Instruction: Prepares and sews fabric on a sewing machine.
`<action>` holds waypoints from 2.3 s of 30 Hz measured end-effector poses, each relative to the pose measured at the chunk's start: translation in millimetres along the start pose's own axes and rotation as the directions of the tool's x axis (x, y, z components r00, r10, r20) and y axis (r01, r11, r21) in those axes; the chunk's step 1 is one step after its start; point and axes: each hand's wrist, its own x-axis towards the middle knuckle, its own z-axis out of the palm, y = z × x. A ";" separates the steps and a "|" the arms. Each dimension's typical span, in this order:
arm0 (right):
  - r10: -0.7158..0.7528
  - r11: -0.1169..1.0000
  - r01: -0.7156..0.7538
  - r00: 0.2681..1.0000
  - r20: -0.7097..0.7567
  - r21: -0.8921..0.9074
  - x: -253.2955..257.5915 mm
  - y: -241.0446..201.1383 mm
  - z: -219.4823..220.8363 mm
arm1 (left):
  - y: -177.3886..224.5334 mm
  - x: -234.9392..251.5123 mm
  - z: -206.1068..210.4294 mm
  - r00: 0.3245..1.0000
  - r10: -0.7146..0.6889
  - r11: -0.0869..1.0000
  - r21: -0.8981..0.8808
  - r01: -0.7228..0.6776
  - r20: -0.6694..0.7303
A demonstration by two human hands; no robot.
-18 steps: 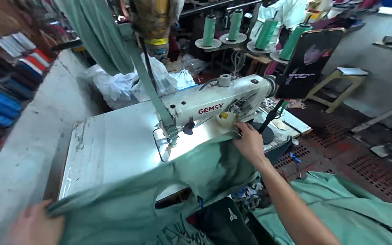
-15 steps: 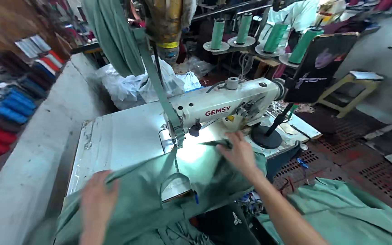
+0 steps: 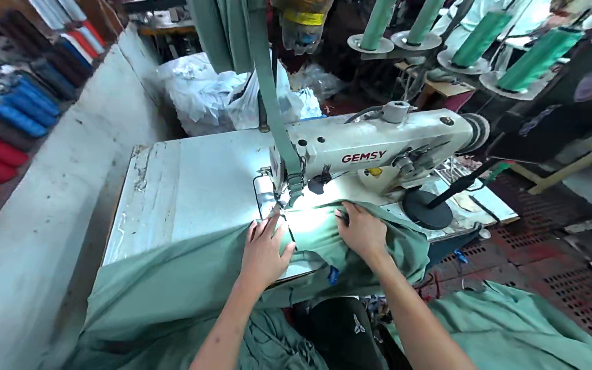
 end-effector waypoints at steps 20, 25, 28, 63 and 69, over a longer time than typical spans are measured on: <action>-0.414 0.909 0.415 0.910 0.025 -0.046 -7.1 -112.6 33.1 | -16.1 28.4 3.6 0.997 -0.065 0.997 -0.050 0.063 -0.049; -0.450 0.893 0.449 0.891 -0.064 -0.038 -11.4 -105.7 38.4 | -14.3 29.9 4.6 0.995 -0.077 0.996 -0.048 0.074 -0.065; -0.428 0.903 0.427 0.904 -0.017 -0.042 -10.5 -107.5 34.3 | -13.9 30.9 7.5 0.994 -0.074 0.997 -0.021 0.072 -0.077; -0.560 0.822 0.569 0.808 -0.181 -0.002 0.5 -72.8 42.8 | 7.4 18.3 11.9 0.960 -0.147 0.988 0.000 0.152 -0.238; -0.390 0.920 0.364 0.888 0.242 0.146 10.2 -103.9 10.3 | -4.6 44.8 7.2 0.956 -0.190 0.982 -0.065 0.179 -0.224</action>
